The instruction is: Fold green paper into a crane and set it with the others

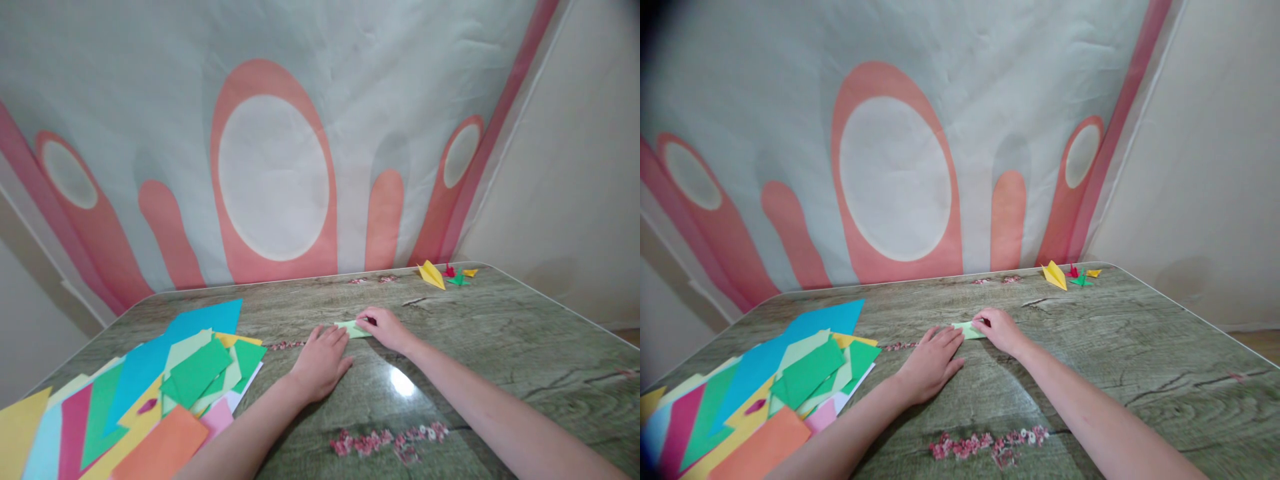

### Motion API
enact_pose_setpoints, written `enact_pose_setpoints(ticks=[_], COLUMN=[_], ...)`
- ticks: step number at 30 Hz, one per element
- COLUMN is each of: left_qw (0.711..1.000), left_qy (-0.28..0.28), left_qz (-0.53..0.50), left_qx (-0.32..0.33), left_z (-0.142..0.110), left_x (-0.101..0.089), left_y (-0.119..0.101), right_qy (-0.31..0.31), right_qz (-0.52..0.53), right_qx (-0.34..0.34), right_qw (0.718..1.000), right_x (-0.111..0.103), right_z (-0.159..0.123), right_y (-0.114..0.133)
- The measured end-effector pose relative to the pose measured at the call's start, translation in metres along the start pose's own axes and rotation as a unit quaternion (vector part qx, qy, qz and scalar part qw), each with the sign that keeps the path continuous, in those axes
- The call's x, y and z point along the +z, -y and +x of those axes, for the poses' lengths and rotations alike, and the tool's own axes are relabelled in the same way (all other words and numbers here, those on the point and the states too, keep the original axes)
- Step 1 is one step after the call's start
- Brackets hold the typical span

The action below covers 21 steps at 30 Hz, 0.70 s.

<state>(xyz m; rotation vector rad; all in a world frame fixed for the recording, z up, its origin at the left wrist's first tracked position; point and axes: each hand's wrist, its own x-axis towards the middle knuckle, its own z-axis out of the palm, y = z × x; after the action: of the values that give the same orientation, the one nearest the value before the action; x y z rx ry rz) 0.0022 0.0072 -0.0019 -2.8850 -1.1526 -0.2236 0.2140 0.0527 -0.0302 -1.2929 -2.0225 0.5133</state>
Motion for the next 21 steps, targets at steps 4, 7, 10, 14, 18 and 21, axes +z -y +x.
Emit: enact_pose_setpoints(ticks=[4, 7, 10, 14, 18, 21], left_qw=[1.0, 1.0, 1.0, 1.0, 1.0, 1.0], left_qy=[0.004, 0.001, -0.003, -0.008, -0.01, -0.012], left_qz=[0.005, 0.002, 0.0, 0.002, 0.0, -0.001], left_qx=[0.004, 0.002, 0.001, -0.001, 0.002, 0.002], left_z=[0.0, 0.0, -0.001, -0.001, 0.0, 0.0], left_x=[-0.003, -0.004, -0.004, -0.003, -0.002, -0.002], left_y=[0.0, 0.001, 0.0, 0.0, -0.001, -0.001], right_qy=[-0.075, -0.107, -0.03, 0.011, 0.018, 0.025], right_qz=[-0.016, -0.087, -0.17, -0.25, -0.283, -0.299], right_qx=[-0.021, -0.097, -0.157, -0.177, -0.195, -0.211], right_qw=[0.997, 0.986, 0.972, 0.952, 0.939, 0.93], right_x=[0.0, -0.003, -0.003, 0.001, 0.002, 0.001], right_z=[-0.004, -0.013, -0.024, -0.029, -0.027, -0.027], right_y=[0.004, 0.016, 0.032, 0.045, 0.044, 0.044])
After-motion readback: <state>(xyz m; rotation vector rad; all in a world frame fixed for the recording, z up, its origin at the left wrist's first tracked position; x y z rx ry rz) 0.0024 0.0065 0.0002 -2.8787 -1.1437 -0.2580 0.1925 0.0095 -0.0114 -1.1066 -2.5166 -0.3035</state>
